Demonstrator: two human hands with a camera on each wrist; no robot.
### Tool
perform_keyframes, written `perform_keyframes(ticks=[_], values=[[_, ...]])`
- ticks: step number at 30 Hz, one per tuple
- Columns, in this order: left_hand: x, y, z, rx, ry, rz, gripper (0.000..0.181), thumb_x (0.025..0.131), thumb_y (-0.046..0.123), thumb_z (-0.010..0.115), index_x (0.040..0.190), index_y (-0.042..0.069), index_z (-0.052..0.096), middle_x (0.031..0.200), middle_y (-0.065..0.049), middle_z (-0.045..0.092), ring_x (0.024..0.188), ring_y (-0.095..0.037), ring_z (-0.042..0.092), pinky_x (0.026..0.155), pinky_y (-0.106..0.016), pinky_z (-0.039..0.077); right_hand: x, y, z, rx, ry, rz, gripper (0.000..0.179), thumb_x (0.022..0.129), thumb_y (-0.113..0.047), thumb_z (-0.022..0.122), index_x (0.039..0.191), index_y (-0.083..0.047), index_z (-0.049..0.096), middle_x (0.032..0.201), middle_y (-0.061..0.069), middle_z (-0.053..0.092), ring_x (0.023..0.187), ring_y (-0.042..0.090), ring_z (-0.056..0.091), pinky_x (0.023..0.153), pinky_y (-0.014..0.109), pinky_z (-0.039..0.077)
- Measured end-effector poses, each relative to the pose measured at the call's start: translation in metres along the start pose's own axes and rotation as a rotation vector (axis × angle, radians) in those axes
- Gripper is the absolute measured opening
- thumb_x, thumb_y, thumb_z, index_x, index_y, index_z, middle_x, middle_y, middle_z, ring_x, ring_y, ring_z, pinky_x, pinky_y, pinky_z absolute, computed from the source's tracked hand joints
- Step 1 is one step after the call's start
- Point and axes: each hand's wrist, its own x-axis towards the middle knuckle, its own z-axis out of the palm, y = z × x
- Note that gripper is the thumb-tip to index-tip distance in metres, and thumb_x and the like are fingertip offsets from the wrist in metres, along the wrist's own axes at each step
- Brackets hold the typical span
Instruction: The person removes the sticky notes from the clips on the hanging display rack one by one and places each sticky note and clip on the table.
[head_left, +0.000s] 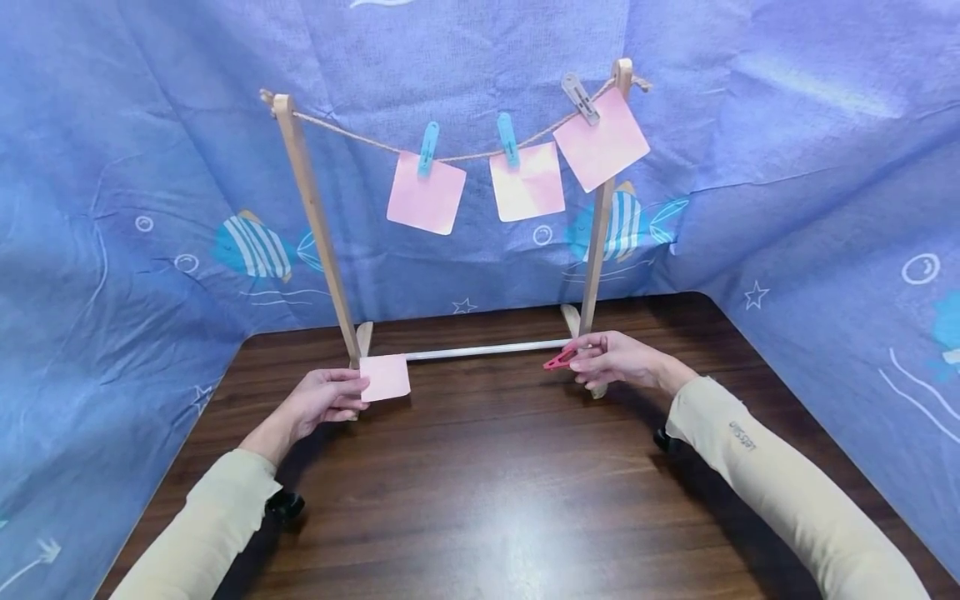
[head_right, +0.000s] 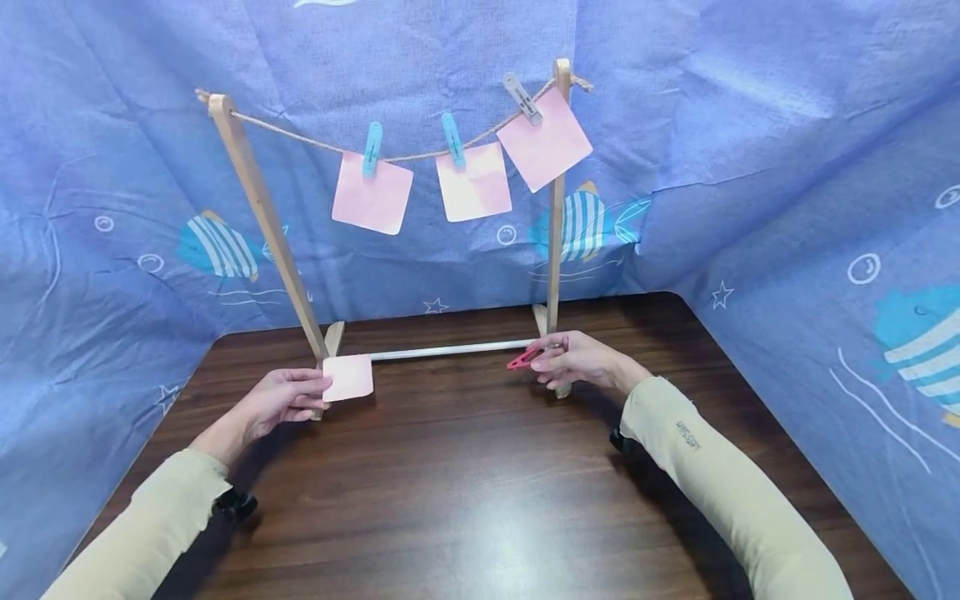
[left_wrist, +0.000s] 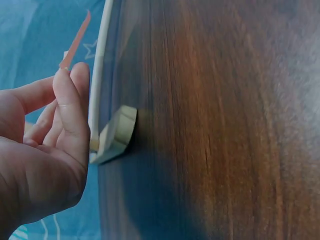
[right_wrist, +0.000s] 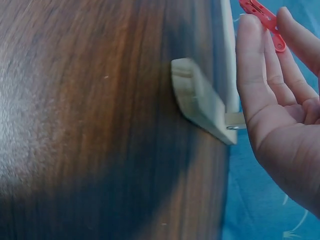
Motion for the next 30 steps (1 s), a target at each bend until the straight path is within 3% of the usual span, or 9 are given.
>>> perform_keyframes(ticks=[8, 15, 30], values=[[0.009, -0.009, -0.006, -0.004, 0.024, -0.024, 0.068, 0.097, 0.021, 0.072, 0.147, -0.008, 0.038, 0.091, -0.001, 0.074, 0.076, -0.014, 0.074, 0.061, -0.021, 0.059, 0.006, 0.006, -0.001, 0.013, 0.031, 0.025, 0.060, 0.098, -0.006, 0.068, 0.148, 0.006, 0.039, 0.113, 0.023, 0.067, 0.085, 0.020, 0.071, 0.070, 0.030, 0.062], [0.014, -0.016, -0.003, 0.030, 0.024, -0.010, 0.063, 0.096, 0.019, 0.072, 0.144, -0.009, 0.041, 0.091, -0.003, 0.075, 0.075, -0.014, 0.074, 0.060, -0.021, 0.058, 0.012, 0.008, -0.001, -0.055, 0.026, 0.074, 0.048, 0.096, -0.005, 0.069, 0.139, 0.004, 0.049, 0.111, 0.022, 0.070, 0.081, 0.021, 0.070, 0.069, 0.032, 0.062], [0.012, -0.018, -0.004, 0.040, 0.024, -0.017, 0.057, 0.097, 0.018, 0.071, 0.141, -0.009, 0.046, 0.092, -0.007, 0.075, 0.075, -0.017, 0.075, 0.062, -0.024, 0.060, 0.018, 0.012, 0.005, -0.089, 0.027, 0.129, 0.048, 0.092, -0.003, 0.073, 0.135, 0.003, 0.052, 0.094, 0.015, 0.073, 0.072, 0.018, 0.071, 0.055, 0.027, 0.059]])
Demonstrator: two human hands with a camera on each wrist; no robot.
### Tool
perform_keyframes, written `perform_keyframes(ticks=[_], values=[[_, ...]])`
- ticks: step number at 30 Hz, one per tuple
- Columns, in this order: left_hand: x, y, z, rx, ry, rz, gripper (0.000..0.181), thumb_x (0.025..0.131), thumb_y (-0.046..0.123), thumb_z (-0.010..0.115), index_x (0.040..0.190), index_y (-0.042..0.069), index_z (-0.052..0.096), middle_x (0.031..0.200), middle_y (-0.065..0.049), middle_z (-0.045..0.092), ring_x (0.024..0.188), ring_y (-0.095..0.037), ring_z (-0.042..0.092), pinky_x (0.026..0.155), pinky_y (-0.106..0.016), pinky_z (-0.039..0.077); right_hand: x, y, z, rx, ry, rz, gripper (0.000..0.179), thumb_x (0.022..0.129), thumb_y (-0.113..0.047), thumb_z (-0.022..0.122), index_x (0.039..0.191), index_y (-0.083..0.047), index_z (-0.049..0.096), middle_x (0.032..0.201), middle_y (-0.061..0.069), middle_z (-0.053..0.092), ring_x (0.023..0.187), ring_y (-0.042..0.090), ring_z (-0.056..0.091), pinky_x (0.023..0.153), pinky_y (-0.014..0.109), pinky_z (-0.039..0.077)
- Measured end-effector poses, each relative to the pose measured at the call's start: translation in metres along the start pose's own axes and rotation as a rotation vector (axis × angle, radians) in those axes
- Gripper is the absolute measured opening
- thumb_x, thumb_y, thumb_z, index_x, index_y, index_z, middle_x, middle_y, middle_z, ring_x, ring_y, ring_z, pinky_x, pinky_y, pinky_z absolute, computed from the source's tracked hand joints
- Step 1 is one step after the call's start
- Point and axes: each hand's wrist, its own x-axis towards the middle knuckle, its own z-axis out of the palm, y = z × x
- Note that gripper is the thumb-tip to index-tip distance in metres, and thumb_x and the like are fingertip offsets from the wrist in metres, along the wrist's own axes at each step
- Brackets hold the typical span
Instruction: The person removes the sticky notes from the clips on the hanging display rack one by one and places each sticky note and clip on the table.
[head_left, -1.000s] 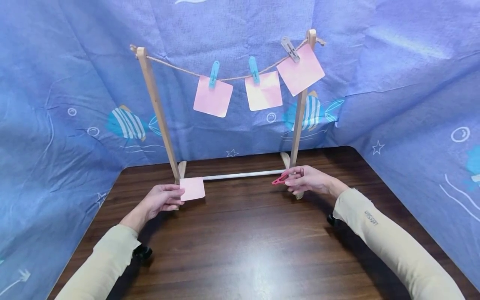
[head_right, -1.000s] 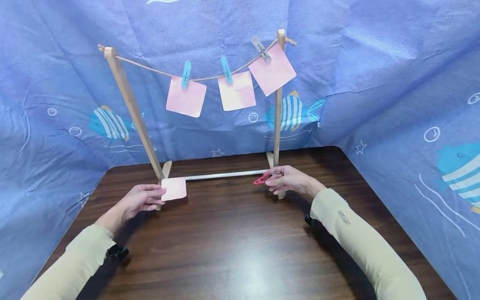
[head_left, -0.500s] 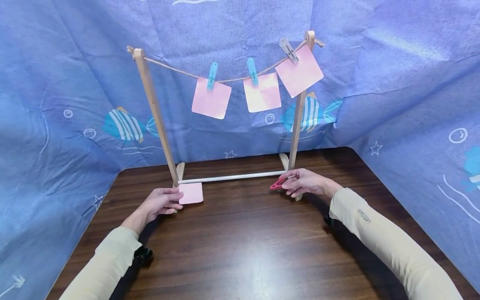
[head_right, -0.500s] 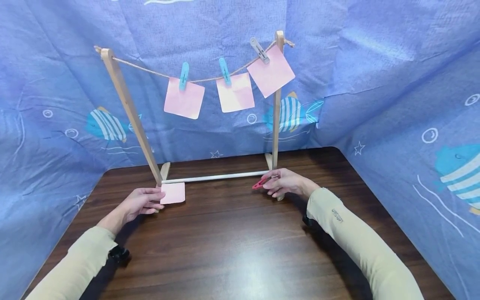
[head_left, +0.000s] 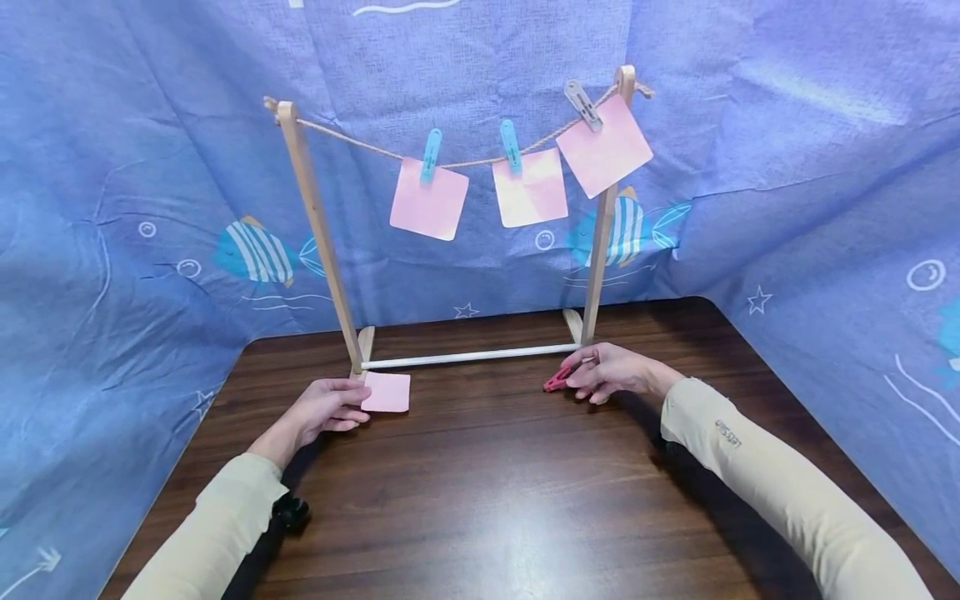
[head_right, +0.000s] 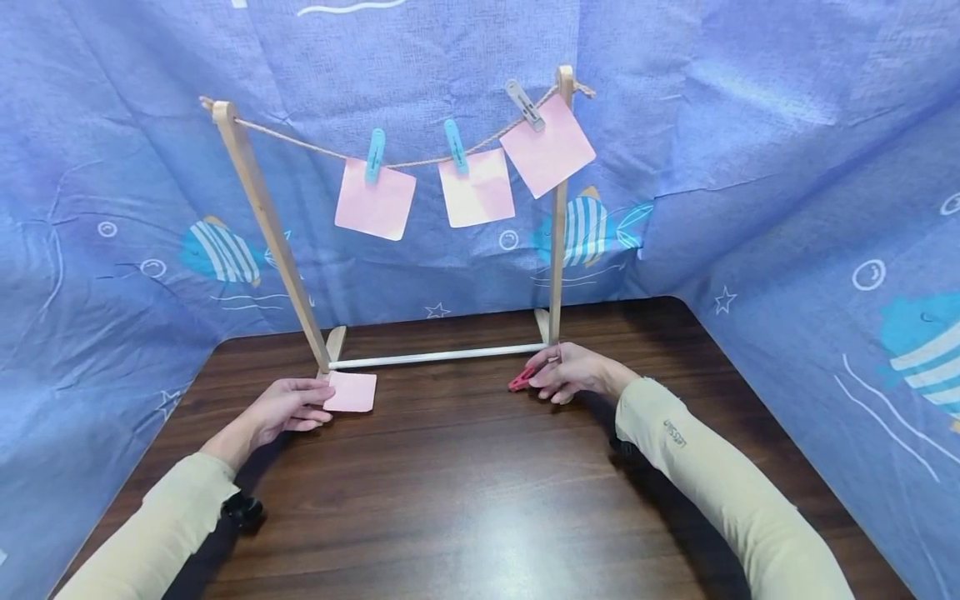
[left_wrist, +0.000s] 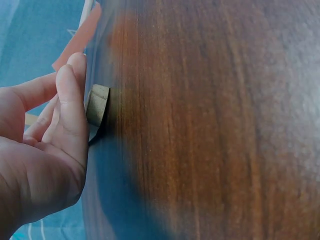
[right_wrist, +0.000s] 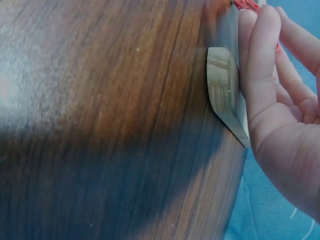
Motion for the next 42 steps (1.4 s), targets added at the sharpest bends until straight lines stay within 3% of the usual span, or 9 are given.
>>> perform_keyframes(ticks=[20, 29, 42], values=[[-0.0006, -0.0018, -0.0021, -0.002, 0.001, 0.023, 0.050, 0.096, 0.021, 0.073, 0.135, -0.005, 0.056, 0.093, -0.003, 0.076, 0.073, -0.015, 0.074, 0.061, -0.023, 0.060, -0.0022, -0.0087, -0.0019, -0.092, 0.029, 0.087, 0.049, 0.096, -0.007, 0.070, 0.140, 0.001, 0.049, 0.093, 0.017, 0.070, 0.067, 0.019, 0.069, 0.063, 0.035, 0.063], [-0.0015, -0.0018, -0.0023, -0.012, -0.004, 0.023, 0.050, 0.096, 0.020, 0.073, 0.136, -0.005, 0.056, 0.096, -0.004, 0.075, 0.073, -0.016, 0.074, 0.059, -0.023, 0.059, 0.0010, -0.0076, -0.0005, -0.090, 0.073, 0.071, 0.059, 0.097, -0.009, 0.070, 0.147, 0.003, 0.042, 0.090, 0.016, 0.068, 0.063, 0.018, 0.067, 0.058, 0.033, 0.061], [-0.0022, 0.0003, -0.0051, -0.013, 0.001, 0.014, 0.049, 0.099, 0.025, 0.069, 0.134, -0.004, 0.053, 0.097, -0.005, 0.075, 0.072, -0.015, 0.074, 0.057, -0.023, 0.059, 0.0023, -0.0094, 0.0022, -0.144, 0.109, 0.109, 0.053, 0.095, -0.011, 0.073, 0.141, 0.000, 0.049, 0.087, 0.012, 0.066, 0.055, 0.015, 0.063, 0.053, 0.030, 0.059]])
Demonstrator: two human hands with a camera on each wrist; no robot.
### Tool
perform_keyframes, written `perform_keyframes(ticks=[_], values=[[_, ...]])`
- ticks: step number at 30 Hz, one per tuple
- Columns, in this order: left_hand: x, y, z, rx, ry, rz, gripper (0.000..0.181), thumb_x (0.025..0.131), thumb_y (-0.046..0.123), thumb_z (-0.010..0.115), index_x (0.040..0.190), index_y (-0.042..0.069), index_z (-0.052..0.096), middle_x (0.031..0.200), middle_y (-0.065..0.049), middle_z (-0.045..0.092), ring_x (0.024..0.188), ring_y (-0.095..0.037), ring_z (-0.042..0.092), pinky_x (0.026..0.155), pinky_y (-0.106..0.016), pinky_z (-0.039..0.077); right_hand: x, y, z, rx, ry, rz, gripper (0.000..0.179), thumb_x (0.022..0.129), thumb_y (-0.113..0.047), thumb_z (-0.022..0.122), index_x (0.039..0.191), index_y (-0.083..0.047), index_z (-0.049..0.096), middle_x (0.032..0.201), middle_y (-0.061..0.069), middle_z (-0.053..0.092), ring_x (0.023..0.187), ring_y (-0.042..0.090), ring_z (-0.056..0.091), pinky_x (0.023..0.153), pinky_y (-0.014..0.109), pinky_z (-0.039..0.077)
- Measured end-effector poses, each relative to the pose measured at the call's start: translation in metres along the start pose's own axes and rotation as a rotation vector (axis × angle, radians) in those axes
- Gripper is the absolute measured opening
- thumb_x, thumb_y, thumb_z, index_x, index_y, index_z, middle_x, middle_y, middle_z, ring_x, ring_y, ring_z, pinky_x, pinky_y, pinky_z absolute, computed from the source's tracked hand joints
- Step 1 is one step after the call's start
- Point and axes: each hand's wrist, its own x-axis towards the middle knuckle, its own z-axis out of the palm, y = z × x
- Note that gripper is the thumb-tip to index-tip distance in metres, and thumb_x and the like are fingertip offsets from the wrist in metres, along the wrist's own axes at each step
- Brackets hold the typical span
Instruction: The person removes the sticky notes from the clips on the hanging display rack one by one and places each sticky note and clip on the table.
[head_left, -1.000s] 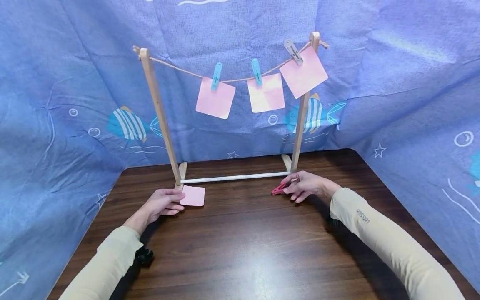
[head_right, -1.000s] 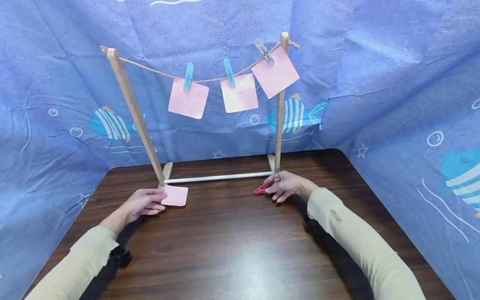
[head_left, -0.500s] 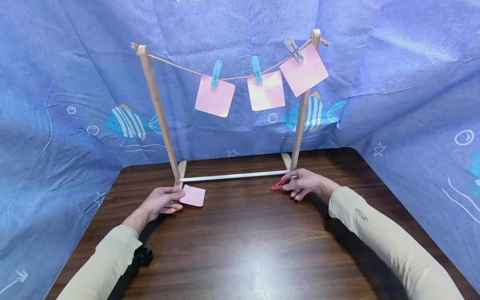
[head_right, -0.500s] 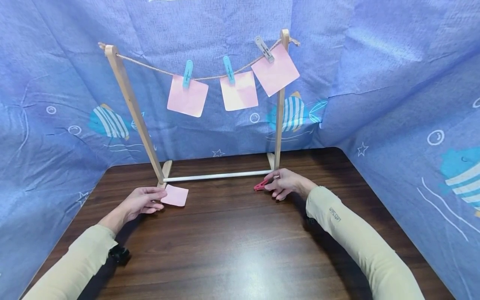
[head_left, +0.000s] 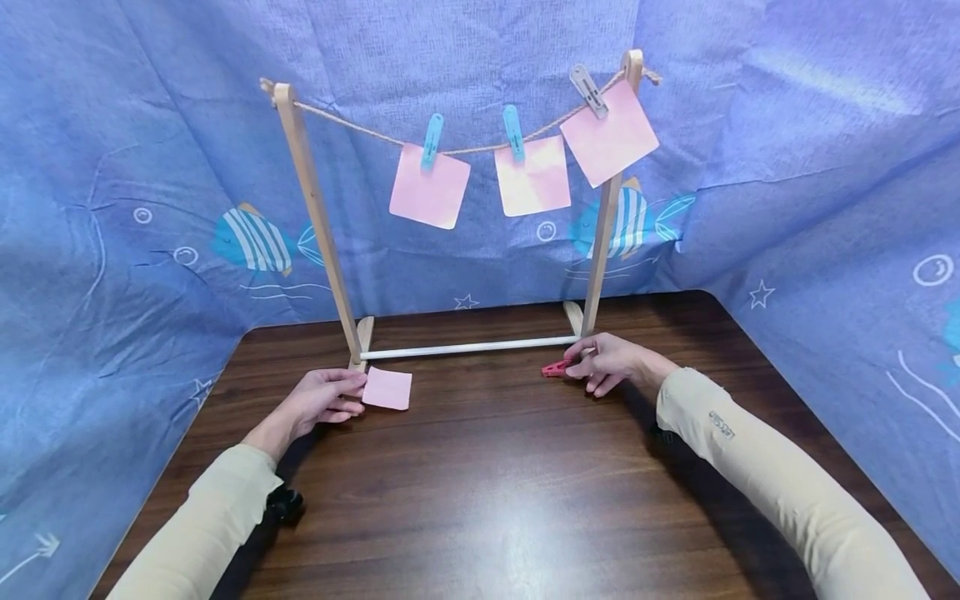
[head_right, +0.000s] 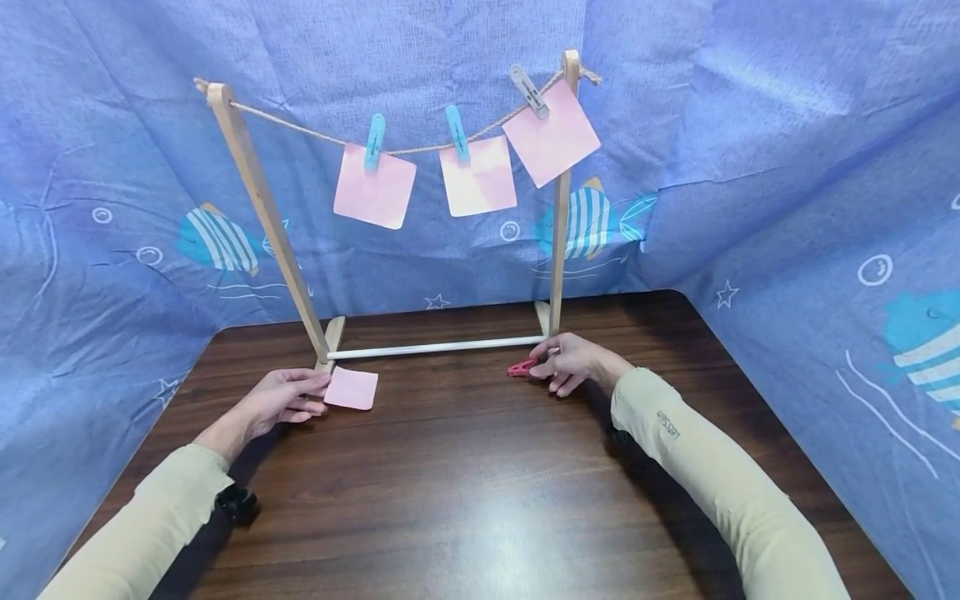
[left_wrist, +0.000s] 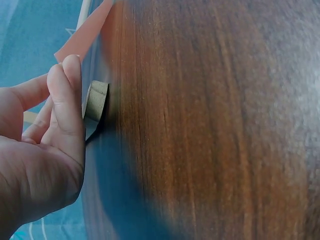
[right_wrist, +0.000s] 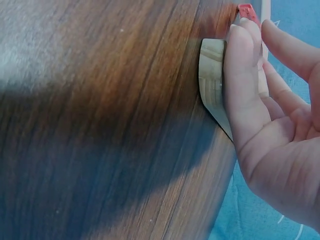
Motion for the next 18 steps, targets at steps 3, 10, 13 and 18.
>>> perform_keyframes(ticks=[3, 10, 13, 18], values=[[-0.0006, 0.0006, 0.0004, 0.012, 0.002, -0.003, 0.049, 0.099, 0.028, 0.070, 0.133, -0.003, 0.054, 0.096, -0.004, 0.074, 0.071, -0.014, 0.073, 0.057, -0.022, 0.059, -0.0006, 0.0002, 0.0000, -0.019, -0.013, 0.007, 0.052, 0.095, -0.014, 0.072, 0.140, -0.001, 0.050, 0.085, 0.011, 0.063, 0.051, 0.013, 0.060, 0.049, 0.027, 0.056], [-0.0040, 0.0026, -0.0020, 0.020, -0.058, 0.009, 0.058, 0.103, 0.034, 0.062, 0.140, -0.008, 0.050, 0.095, -0.003, 0.072, 0.074, -0.012, 0.072, 0.059, -0.022, 0.059, -0.0006, 0.0000, -0.0013, -0.003, -0.041, 0.027, 0.046, 0.102, -0.025, 0.065, 0.139, -0.001, 0.051, 0.089, 0.012, 0.062, 0.053, 0.014, 0.062, 0.049, 0.028, 0.057], [-0.0048, 0.0033, -0.0024, 0.020, -0.086, 0.002, 0.055, 0.104, 0.034, 0.060, 0.140, -0.008, 0.051, 0.096, -0.004, 0.072, 0.075, -0.013, 0.073, 0.059, -0.024, 0.059, -0.0008, -0.0012, -0.0019, 0.009, -0.044, 0.031, 0.045, 0.103, -0.025, 0.063, 0.139, -0.001, 0.052, 0.090, 0.012, 0.063, 0.055, 0.014, 0.063, 0.051, 0.029, 0.058], [-0.0046, 0.0042, -0.0024, 0.025, -0.094, -0.009, 0.054, 0.104, 0.034, 0.061, 0.138, -0.007, 0.052, 0.097, -0.005, 0.073, 0.076, -0.015, 0.073, 0.060, -0.025, 0.060, -0.0031, -0.0038, -0.0020, 0.014, -0.047, 0.010, 0.041, 0.103, -0.025, 0.062, 0.134, 0.000, 0.054, 0.094, 0.013, 0.064, 0.059, 0.015, 0.065, 0.054, 0.031, 0.060]])
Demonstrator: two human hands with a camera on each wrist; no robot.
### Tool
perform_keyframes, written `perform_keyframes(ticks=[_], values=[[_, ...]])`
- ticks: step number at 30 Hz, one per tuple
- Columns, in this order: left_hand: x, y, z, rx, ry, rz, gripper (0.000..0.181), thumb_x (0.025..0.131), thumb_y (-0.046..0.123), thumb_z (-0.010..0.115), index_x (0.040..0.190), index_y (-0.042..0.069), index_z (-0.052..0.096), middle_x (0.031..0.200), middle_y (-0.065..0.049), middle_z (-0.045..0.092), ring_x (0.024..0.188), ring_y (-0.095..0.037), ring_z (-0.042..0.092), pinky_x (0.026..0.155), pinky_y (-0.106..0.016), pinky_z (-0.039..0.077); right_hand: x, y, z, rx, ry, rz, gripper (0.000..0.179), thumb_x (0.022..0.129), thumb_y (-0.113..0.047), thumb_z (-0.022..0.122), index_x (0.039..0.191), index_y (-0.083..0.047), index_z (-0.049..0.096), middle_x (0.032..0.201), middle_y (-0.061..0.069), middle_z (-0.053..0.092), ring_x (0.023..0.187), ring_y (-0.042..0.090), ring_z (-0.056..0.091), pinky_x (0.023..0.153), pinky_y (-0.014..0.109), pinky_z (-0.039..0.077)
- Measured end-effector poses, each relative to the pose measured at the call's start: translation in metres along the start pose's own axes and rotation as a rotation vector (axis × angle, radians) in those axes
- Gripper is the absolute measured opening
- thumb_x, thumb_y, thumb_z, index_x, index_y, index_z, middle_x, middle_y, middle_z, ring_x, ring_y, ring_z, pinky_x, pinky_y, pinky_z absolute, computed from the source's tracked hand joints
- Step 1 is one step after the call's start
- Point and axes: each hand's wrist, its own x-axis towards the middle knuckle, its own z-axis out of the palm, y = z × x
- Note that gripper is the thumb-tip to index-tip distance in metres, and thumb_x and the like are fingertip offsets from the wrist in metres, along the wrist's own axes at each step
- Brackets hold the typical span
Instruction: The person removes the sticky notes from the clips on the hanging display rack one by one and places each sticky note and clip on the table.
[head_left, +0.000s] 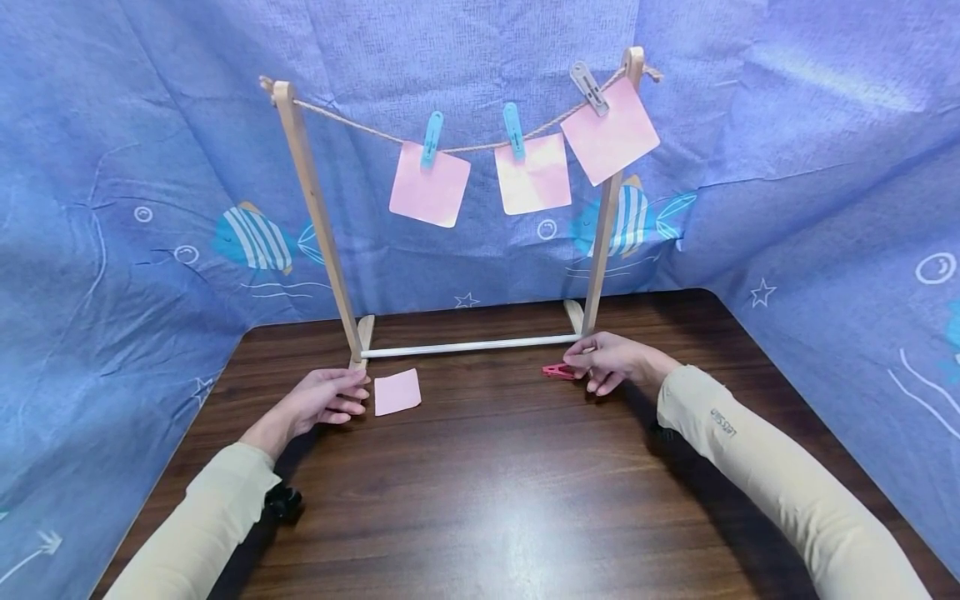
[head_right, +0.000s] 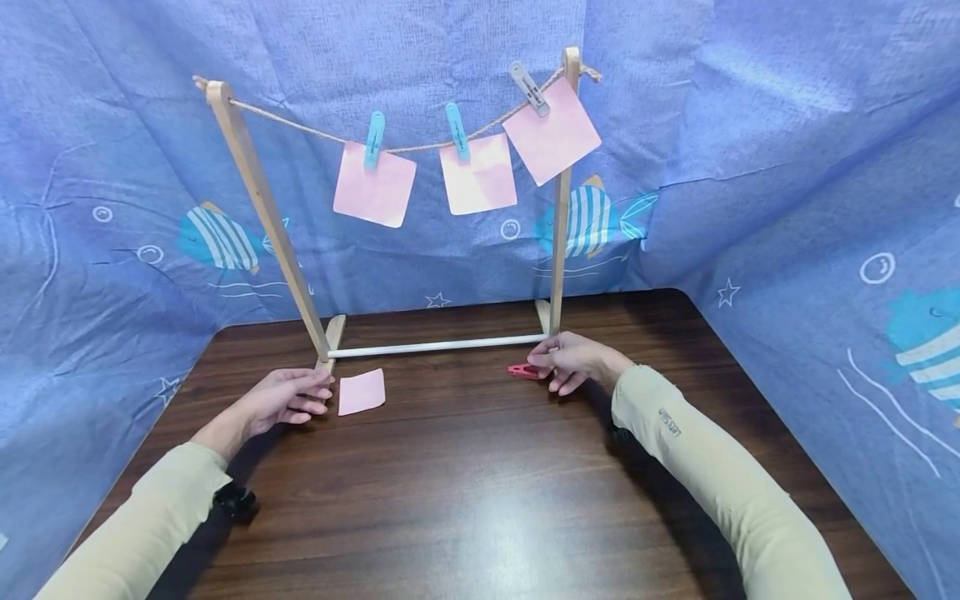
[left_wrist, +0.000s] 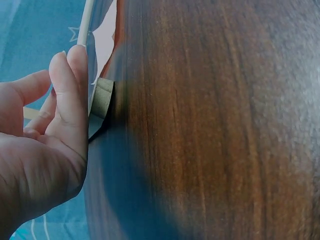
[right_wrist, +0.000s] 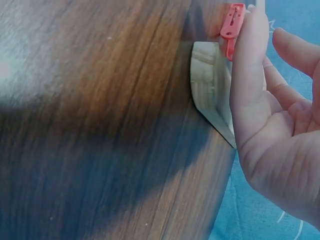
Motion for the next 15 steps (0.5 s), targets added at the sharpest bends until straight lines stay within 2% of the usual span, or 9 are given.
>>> perform_keyframes(ticks=[10, 15], values=[[-0.001, 0.007, -0.001, 0.026, -0.030, -0.010, 0.054, 0.104, 0.029, 0.061, 0.143, -0.007, 0.048, 0.107, -0.012, 0.073, 0.083, -0.020, 0.075, 0.065, -0.028, 0.062, -0.009, -0.009, -0.007, 0.025, -0.041, -0.038, 0.048, 0.106, -0.023, 0.057, 0.144, 0.002, 0.045, 0.103, 0.016, 0.062, 0.068, 0.019, 0.067, 0.066, 0.039, 0.063], [-0.004, 0.015, 0.003, 0.030, -0.067, 0.000, 0.055, 0.104, 0.027, 0.062, 0.143, -0.007, 0.046, 0.119, -0.020, 0.069, 0.091, -0.023, 0.074, 0.070, -0.031, 0.062, -0.014, -0.022, -0.010, 0.044, -0.065, -0.042, 0.052, 0.105, -0.026, 0.059, 0.145, 0.003, 0.043, 0.110, 0.019, 0.061, 0.071, 0.019, 0.067, 0.065, 0.036, 0.062]])
